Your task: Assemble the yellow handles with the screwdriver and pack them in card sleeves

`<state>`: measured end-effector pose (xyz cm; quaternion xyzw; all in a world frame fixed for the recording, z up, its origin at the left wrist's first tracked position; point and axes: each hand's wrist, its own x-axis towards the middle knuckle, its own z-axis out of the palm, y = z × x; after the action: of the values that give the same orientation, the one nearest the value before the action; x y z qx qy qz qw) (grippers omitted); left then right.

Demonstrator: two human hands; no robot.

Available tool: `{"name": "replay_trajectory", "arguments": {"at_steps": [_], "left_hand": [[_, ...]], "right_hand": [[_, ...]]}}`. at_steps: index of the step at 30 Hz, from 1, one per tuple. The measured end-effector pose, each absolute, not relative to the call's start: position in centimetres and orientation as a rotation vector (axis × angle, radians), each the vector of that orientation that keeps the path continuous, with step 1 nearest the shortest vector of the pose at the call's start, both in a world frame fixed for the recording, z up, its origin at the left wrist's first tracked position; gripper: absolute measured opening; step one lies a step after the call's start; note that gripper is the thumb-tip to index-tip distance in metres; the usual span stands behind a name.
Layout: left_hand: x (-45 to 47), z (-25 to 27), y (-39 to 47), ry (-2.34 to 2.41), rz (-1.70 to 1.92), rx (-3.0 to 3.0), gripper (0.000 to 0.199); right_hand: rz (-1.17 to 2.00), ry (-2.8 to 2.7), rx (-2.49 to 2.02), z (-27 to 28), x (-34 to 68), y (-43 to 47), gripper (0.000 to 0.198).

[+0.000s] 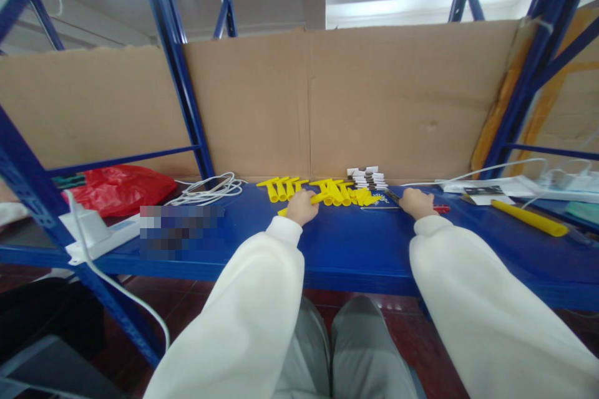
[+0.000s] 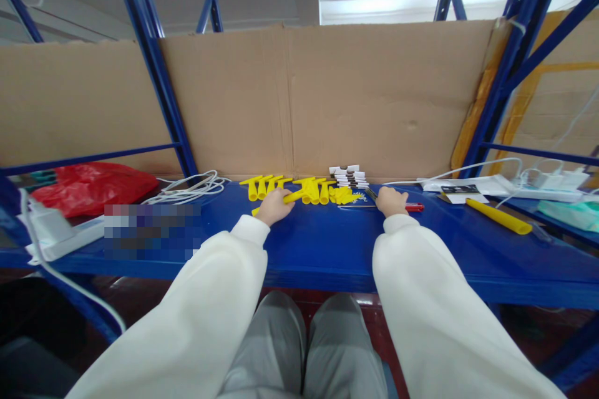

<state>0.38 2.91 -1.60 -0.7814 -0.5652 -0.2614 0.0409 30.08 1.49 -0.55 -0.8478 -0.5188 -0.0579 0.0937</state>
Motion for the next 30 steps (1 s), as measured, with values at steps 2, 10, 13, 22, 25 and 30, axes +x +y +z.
{"name": "replay_trajectory", "arguments": {"at_steps": [2, 10, 13, 22, 25, 30], "left_hand": [[0.41, -1.57, 2.86, -1.736, -0.81, -2.395, 0.028], [0.42, -1.43, 2.73, -1.738, -0.777, -2.419, 0.032], [0.41, -1.43, 2.78, -1.75, -0.779, -2.423, 0.034], [0.53, -1.19, 2.43, -1.786, -0.791, -2.445, 0.033], [0.57, -1.2, 2.37, -1.803, -0.805, -2.445, 0.032], [0.56, -1.27, 2.47, -1.797, -0.807, -2.468, 0.032]], "right_hand": [[-0.183, -1.557, -2.501, -0.57, 30.17, 1.41, 0.037], [-0.144, -1.491, -2.475, -0.68, 30.43, 1.14, 0.04], [-0.183, -1.45, -2.462, -0.68, 30.35, 1.02, 0.037], [-0.294, -1.396, -2.346, -0.84, 30.22, 0.9, 0.039], [-0.276, -1.386, -2.317, -0.83, 30.25, 0.95, 0.037], [-0.224, -1.311, -2.256, -0.82, 30.43, 0.93, 0.034]]}}
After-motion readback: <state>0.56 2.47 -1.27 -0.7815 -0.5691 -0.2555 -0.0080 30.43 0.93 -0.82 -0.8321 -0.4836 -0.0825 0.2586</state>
